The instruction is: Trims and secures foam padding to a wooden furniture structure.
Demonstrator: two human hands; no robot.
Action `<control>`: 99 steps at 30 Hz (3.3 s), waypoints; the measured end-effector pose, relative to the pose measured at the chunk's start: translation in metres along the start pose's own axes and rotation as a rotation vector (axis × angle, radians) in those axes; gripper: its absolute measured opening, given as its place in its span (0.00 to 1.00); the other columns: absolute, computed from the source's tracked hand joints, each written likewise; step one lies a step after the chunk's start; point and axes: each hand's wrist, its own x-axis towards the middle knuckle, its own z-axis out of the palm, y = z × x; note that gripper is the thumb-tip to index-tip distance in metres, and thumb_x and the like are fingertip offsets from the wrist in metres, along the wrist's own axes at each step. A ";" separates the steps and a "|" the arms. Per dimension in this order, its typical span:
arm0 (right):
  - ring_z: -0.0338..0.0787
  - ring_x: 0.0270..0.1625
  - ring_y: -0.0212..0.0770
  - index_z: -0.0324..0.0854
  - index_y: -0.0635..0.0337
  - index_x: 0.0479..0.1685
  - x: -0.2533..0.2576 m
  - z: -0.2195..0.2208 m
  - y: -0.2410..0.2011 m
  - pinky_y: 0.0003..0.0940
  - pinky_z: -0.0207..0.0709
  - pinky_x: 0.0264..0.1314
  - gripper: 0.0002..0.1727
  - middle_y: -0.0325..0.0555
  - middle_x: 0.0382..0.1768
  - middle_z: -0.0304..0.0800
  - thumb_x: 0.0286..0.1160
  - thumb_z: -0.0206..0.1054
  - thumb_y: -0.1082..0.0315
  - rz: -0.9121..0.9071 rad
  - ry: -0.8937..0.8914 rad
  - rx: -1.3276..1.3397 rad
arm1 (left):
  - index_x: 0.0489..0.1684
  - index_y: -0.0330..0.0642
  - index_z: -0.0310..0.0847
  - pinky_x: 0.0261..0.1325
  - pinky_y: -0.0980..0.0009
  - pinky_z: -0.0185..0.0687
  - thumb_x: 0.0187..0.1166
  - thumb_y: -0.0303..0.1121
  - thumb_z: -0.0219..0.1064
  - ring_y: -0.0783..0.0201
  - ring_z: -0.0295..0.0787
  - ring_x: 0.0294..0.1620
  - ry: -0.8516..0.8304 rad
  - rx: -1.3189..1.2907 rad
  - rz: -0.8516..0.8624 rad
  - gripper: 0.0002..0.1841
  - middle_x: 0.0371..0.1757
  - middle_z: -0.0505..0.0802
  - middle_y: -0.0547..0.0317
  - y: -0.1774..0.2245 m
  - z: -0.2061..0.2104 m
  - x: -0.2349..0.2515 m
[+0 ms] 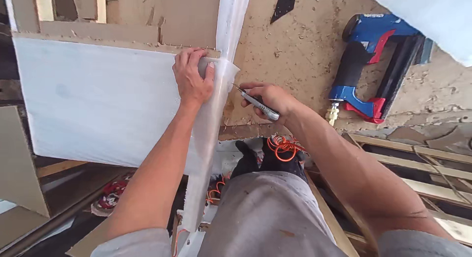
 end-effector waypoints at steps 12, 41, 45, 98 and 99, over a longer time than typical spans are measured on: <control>0.69 0.11 0.24 0.72 0.49 0.81 0.015 0.003 -0.020 0.15 0.57 0.08 0.22 0.40 0.31 0.86 0.95 0.44 0.61 0.120 0.002 0.047 | 0.65 0.49 0.88 0.79 0.50 0.65 0.82 0.48 0.56 0.50 0.76 0.78 0.013 -0.029 -0.021 0.22 0.72 0.88 0.55 0.000 0.000 -0.001; 0.63 0.07 0.22 0.74 0.56 0.61 0.008 0.060 -0.084 0.14 0.56 0.05 0.17 0.38 0.25 0.79 0.95 0.44 0.57 0.326 0.175 -0.107 | 0.60 0.43 0.88 0.80 0.49 0.67 0.79 0.28 0.51 0.48 0.80 0.77 0.120 -0.267 -0.105 0.20 0.67 0.91 0.51 -0.005 0.000 -0.002; 0.60 0.07 0.21 0.71 0.49 0.80 -0.040 0.060 -0.103 0.14 0.54 0.05 0.23 0.38 0.26 0.81 0.94 0.41 0.58 0.168 0.035 -0.249 | 0.61 0.38 0.87 0.77 0.50 0.72 0.77 0.23 0.50 0.44 0.82 0.73 0.184 -0.372 -0.225 0.21 0.64 0.92 0.45 -0.008 -0.007 -0.002; 0.86 0.35 0.49 0.79 0.56 0.54 -0.024 -0.029 0.042 0.54 0.78 0.39 0.19 0.46 0.29 0.83 0.89 0.50 0.52 -0.306 0.081 -0.806 | 0.48 0.38 0.90 0.61 0.39 0.82 0.78 0.29 0.70 0.39 0.83 0.65 -0.972 0.383 0.479 0.08 0.58 0.89 0.42 0.092 -0.032 0.084; 0.86 0.34 0.46 0.80 0.56 0.53 -0.021 -0.027 0.044 0.52 0.78 0.39 0.19 0.45 0.29 0.83 0.89 0.50 0.52 -0.285 0.056 -0.700 | 0.46 0.37 0.90 0.62 0.38 0.81 0.79 0.29 0.68 0.40 0.85 0.62 -1.018 0.284 0.482 0.07 0.54 0.90 0.43 0.086 -0.034 0.094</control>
